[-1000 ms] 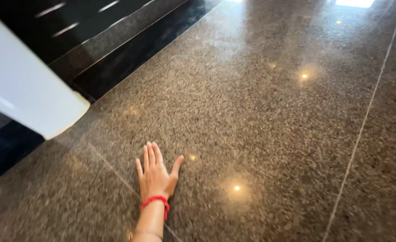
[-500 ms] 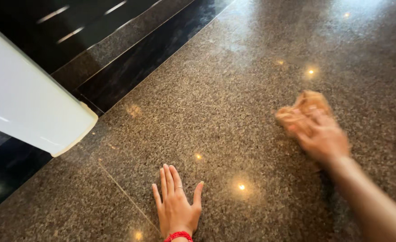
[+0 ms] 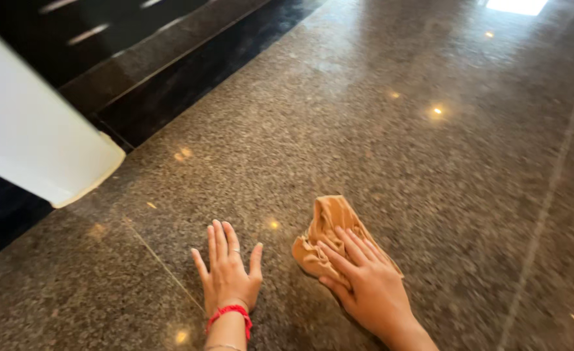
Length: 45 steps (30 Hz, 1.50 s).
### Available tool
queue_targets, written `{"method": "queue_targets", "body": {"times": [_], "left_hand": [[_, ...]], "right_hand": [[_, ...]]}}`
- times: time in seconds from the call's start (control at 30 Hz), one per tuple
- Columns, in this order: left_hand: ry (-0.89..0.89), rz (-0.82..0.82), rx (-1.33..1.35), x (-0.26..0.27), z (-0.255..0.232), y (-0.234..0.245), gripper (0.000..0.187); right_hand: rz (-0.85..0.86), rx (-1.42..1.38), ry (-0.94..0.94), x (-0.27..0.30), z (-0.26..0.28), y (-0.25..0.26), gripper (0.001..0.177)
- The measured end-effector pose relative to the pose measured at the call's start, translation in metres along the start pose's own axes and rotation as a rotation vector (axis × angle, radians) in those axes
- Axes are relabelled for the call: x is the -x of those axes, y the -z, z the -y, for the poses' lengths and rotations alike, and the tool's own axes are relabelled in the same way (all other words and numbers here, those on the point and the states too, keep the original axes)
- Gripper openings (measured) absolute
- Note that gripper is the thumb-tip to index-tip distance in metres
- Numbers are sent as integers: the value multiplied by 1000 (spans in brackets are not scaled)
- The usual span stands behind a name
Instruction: The person wipes a speckled tiled floor with a cloth, moving around a wooden bed frame and a white cylindrical object. The person uses one hand to wipe while the other hand supports their posture on the floor.
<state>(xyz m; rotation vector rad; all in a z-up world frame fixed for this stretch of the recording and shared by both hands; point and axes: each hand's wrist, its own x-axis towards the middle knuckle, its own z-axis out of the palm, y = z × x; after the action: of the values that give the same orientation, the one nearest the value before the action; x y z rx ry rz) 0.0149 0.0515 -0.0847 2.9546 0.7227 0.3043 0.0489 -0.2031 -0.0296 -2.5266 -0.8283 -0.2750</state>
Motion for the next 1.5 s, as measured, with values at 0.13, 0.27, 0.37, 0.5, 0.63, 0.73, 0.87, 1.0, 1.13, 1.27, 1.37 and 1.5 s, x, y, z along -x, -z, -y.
{"method": "queue_targets", "body": {"times": [0.13, 0.27, 0.37, 0.5, 0.63, 0.73, 0.87, 1.0, 1.13, 1.27, 1.37, 1.5], "left_hand": [[1, 7, -22, -1, 0, 1, 86], [-18, -38, 26, 0, 1, 0, 87], [-7, -10, 17, 1, -2, 1, 86], [3, -18, 57, 0, -5, 7, 87], [-21, -76, 120, 3, -2, 9, 85], [-23, -68, 162, 2, -6, 11, 83], [-66, -102, 206, 5, -6, 13, 80], [-230, -161, 380, 8, -5, 18, 72], [-481, -177, 597, 23, 3, 33, 70], [-676, -139, 771, 53, -6, 52, 72], [-752, -1, 806, 93, -44, 65, 74], [-688, 216, 683, 129, -121, 57, 77]], "right_hand": [[0, 131, -79, 67, -22, 11, 51], [101, 421, -334, 138, -81, 28, 59], [-64, 546, -497, 185, -146, 50, 53], [-520, 305, -601, 211, -197, 35, 46], [-259, 636, -692, 180, -168, 15, 46], [-234, 576, -695, 128, -103, -7, 66], [-161, 475, -623, 86, -5, -26, 62], [-127, 364, -484, 83, 79, -35, 63], [-15, 123, -500, 101, 117, -27, 60], [-227, -1101, -752, 114, 83, -8, 56], [-370, -288, -747, 144, 43, 13, 52], [-120, 304, -688, 180, 20, 16, 63]]}}
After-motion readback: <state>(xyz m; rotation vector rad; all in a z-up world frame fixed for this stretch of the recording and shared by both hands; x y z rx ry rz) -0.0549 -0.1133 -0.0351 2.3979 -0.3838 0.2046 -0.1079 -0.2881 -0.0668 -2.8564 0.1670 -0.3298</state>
